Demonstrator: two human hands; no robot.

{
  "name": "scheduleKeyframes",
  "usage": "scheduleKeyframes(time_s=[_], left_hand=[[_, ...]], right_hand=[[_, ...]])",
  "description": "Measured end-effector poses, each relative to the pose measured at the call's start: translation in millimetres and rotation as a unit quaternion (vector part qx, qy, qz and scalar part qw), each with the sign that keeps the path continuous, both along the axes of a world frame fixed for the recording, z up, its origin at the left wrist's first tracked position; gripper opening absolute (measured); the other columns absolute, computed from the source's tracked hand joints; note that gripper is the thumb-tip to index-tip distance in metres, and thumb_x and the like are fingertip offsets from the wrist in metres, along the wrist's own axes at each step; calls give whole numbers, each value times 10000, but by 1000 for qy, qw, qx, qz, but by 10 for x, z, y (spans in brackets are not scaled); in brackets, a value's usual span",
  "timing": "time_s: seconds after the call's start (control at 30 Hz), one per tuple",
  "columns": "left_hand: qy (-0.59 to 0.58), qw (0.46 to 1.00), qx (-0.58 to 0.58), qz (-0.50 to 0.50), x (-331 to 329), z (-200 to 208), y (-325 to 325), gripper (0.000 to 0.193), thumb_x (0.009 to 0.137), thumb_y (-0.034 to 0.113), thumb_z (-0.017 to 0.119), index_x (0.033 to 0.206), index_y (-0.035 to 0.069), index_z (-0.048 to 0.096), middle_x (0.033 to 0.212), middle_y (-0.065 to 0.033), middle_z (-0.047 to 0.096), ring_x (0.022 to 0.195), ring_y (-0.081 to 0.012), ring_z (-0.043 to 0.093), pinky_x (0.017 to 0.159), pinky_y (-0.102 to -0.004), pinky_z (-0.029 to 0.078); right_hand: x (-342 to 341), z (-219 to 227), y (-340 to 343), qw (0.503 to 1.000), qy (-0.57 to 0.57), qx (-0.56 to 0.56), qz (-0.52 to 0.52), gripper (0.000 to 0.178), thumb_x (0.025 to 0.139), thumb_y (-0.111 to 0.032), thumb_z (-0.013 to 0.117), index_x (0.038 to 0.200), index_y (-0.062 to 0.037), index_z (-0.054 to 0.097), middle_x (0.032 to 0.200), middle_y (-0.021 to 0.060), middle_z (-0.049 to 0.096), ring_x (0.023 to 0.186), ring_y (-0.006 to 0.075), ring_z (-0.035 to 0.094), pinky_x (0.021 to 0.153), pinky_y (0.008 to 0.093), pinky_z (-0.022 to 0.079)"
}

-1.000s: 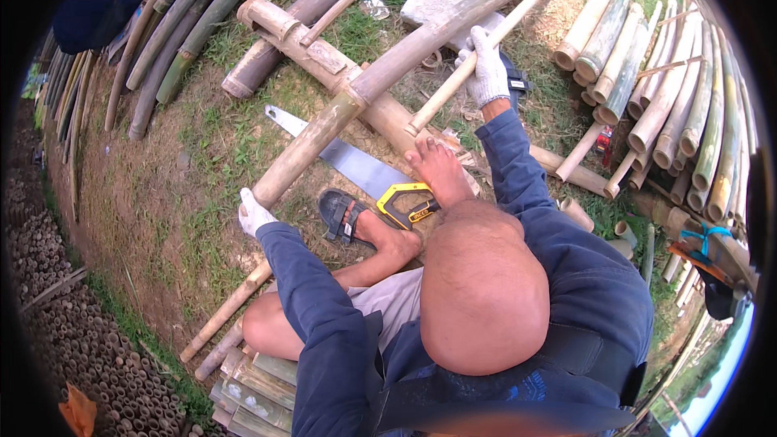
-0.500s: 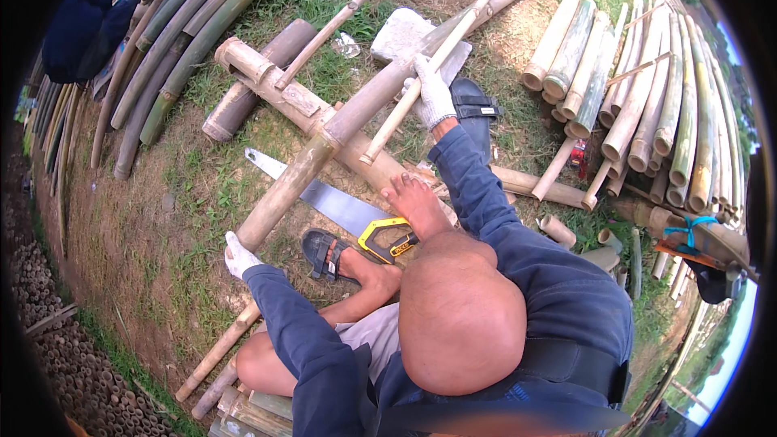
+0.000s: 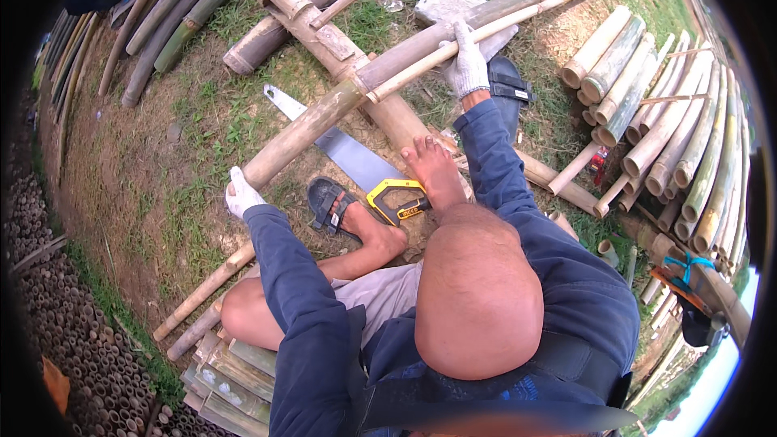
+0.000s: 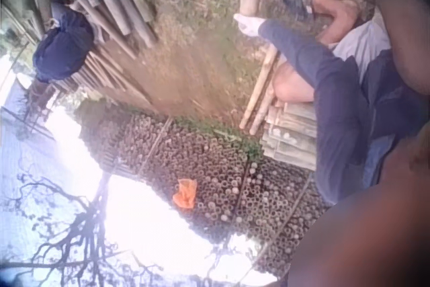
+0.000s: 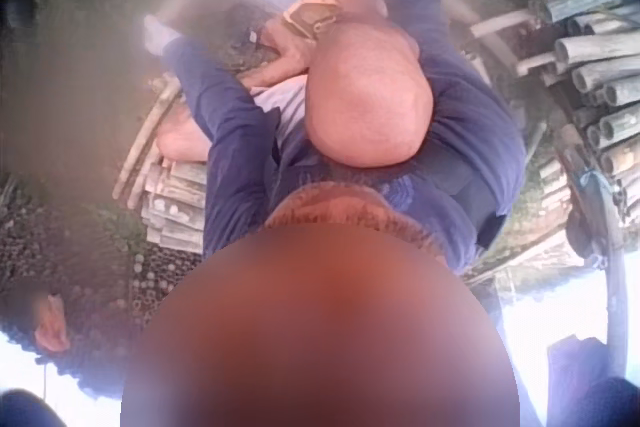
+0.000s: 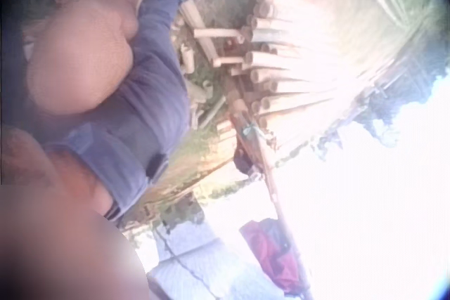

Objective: The person sits on the ground and uses a hand saw to cut bamboo poles into shorter sections. They repeatedly position the bamboo on a makeshift stand, saw through it, and then move the cut pieces aside.

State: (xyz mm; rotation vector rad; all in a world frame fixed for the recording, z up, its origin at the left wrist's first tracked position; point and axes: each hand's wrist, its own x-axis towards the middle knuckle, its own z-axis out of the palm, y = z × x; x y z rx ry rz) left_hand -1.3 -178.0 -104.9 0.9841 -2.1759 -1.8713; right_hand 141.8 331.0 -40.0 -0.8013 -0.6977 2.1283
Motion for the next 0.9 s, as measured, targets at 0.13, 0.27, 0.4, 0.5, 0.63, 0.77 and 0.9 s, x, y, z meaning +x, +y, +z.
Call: scheduleKeyframes(time_s=[0.13,0.27,0.4,0.5,0.63,0.77,0.9], left_hand=[[12,1000,-10,-3,13,-28,4,827,843,503,879,1370,-83,628,1325,-244,691,1163,-333,693,1027,-425,548],[10,999,-31,8,8,1,44,808,843,472,884,1363,-88,622,1317,-240,694,1159,-328,692,1025,-426,549],[27,999,-15,8,16,36,92,752,844,448,878,1338,-66,640,1294,-234,704,1130,-325,700,1000,-431,560],[9,998,-64,5,34,53,102,709,869,483,836,1282,-71,680,1246,-232,727,1098,-328,713,984,-428,562],[-5,999,-20,26,30,118,85,732,1005,572,639,1304,-93,691,1294,-244,723,1157,-323,696,1042,-420,522],[-25,982,136,132,0,240,50,757,1025,626,555,1272,-73,709,1270,-196,721,1131,-311,695,1019,-434,529],[-18,964,216,156,7,334,31,688,1023,598,563,1228,-40,717,1228,-164,720,1097,-303,701,970,-452,551]], right_hand=[[-123,-168,-252,996,-1,-16,90,253,1019,-235,762,1211,-179,607,968,-14,600,810,149,625,652,306,569],[-129,-203,-261,981,-119,-5,155,286,1012,-287,765,1233,-170,626,1010,-8,621,880,132,628,674,295,575],[-63,-176,-147,950,-203,56,230,374,992,-354,780,1282,-176,624,1117,16,629,944,169,636,724,347,601],[-34,-212,-139,960,-146,14,239,366,989,-326,787,1281,-178,623,1130,19,637,942,166,646,710,332,605],[8,-315,-207,971,-73,-40,222,333,993,-224,794,1268,-152,622,1103,34,675,990,185,681,749,324,633],[15,-396,-257,977,-68,-65,191,340,988,-215,804,1273,-160,625,1087,23,684,964,200,695,788,345,641],[49,-377,-311,968,-149,25,202,379,990,-325,797,1267,-147,610,1052,26,671,955,193,691,804,363,628]])
